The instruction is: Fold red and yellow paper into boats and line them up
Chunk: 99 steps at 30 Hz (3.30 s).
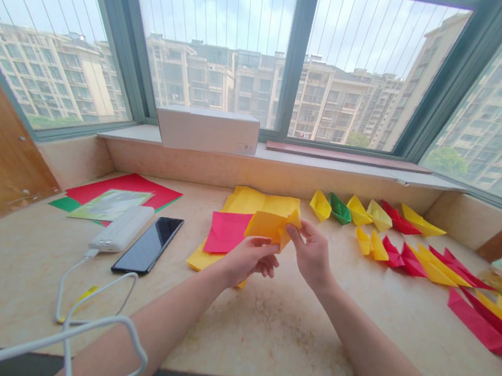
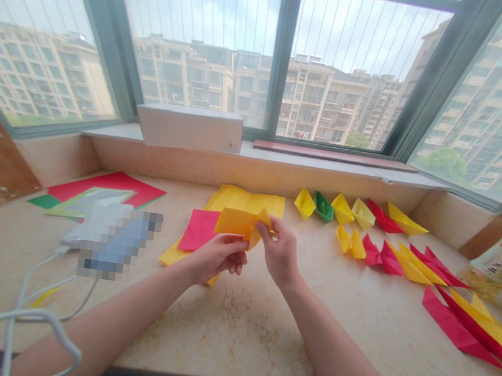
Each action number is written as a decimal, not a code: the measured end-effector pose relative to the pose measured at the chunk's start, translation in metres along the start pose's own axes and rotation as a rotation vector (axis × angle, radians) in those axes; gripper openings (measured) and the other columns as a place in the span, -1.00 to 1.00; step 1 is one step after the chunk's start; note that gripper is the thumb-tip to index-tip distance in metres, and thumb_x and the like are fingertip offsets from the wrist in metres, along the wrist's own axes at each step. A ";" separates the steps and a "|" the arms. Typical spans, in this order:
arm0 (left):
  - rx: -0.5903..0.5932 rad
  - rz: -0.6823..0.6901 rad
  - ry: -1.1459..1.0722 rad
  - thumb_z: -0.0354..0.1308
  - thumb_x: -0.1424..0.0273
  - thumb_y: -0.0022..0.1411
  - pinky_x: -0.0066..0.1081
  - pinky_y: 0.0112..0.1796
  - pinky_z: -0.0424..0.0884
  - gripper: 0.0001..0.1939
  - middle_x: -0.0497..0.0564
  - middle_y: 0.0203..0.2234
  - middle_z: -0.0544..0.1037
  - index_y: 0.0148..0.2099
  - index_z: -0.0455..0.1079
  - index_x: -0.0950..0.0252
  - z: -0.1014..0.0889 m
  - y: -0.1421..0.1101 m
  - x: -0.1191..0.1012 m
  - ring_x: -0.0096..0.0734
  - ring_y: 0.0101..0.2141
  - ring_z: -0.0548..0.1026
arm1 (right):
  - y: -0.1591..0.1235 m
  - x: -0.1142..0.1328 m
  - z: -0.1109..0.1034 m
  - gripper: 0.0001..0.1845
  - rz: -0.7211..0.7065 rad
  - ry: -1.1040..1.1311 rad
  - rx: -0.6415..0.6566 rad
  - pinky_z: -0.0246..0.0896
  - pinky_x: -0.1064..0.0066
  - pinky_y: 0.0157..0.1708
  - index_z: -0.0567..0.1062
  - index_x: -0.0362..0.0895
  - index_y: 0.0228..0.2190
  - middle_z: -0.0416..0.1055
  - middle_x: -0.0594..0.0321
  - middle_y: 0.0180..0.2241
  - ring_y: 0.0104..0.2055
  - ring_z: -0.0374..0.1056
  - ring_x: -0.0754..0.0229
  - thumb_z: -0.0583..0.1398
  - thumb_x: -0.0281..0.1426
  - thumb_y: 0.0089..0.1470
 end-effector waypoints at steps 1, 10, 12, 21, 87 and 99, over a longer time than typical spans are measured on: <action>-0.012 0.010 -0.013 0.34 0.22 -0.01 -0.51 -0.57 0.25 -0.67 -0.04 -0.63 0.46 -0.37 0.35 0.35 -0.001 0.000 -0.001 -0.54 -0.66 0.41 | 0.000 0.000 0.000 -0.67 0.001 0.000 0.005 0.36 0.21 -0.13 0.54 -0.10 -0.18 0.57 0.16 -0.23 -0.17 0.47 0.05 0.21 -0.15 0.10; -0.076 -0.026 -0.047 0.31 0.35 -0.03 -0.58 -0.56 0.26 -0.76 -0.14 -0.68 0.38 -0.37 0.31 0.31 -0.008 0.000 0.001 -0.58 -0.65 0.39 | -0.007 0.005 -0.001 -0.72 -0.052 -0.111 -0.020 0.37 0.25 -0.20 0.57 -0.09 -0.26 0.58 0.19 -0.29 -0.22 0.48 0.06 0.19 -0.17 0.12; -0.110 -0.030 -0.042 0.28 0.37 -0.01 -0.59 -0.56 0.27 -0.79 -0.16 -0.68 0.36 -0.37 0.31 0.31 -0.012 0.000 0.002 -0.59 -0.66 0.38 | -0.007 0.005 -0.002 -0.72 -0.059 -0.117 -0.030 0.37 0.26 -0.22 0.57 -0.08 -0.26 0.58 0.20 -0.29 -0.23 0.48 0.07 0.19 -0.17 0.13; -0.238 0.039 -0.099 0.32 0.28 0.03 -0.47 -0.42 0.42 -0.65 0.08 -0.33 0.57 -0.15 0.42 0.33 -0.022 -0.006 -0.004 -0.43 -0.50 0.56 | -0.011 0.014 0.003 -0.76 -0.109 -0.150 -0.011 0.38 0.25 -0.17 0.58 -0.06 -0.26 0.59 0.21 -0.24 -0.19 0.49 0.07 0.18 -0.21 0.15; -0.377 0.467 0.207 0.25 0.19 0.14 -0.39 -0.46 0.54 -0.66 0.03 -0.48 0.54 -0.19 0.35 0.38 -0.029 -0.017 -0.057 -0.35 -0.45 0.57 | 0.000 -0.010 0.003 -0.68 0.172 0.295 -0.035 0.47 0.26 -0.40 0.50 -0.13 -0.27 0.57 0.16 -0.29 -0.38 0.49 0.11 0.29 -0.16 0.01; -0.441 0.432 0.136 0.28 0.13 0.09 -0.44 -0.51 0.49 -0.63 0.01 -0.57 0.57 -0.27 0.39 0.37 -0.039 -0.018 -0.054 -0.32 -0.55 0.59 | -0.002 -0.019 0.014 -0.63 0.270 0.424 0.052 0.47 0.25 -0.30 0.52 -0.15 -0.20 0.56 0.15 -0.22 -0.38 0.49 0.16 0.29 -0.15 0.03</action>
Point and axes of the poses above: each hand's wrist, its own y-axis towards the middle knuckle, its own z-axis out of the palm, x = y × z, the point moved 10 cm from there along y, towards the middle knuckle
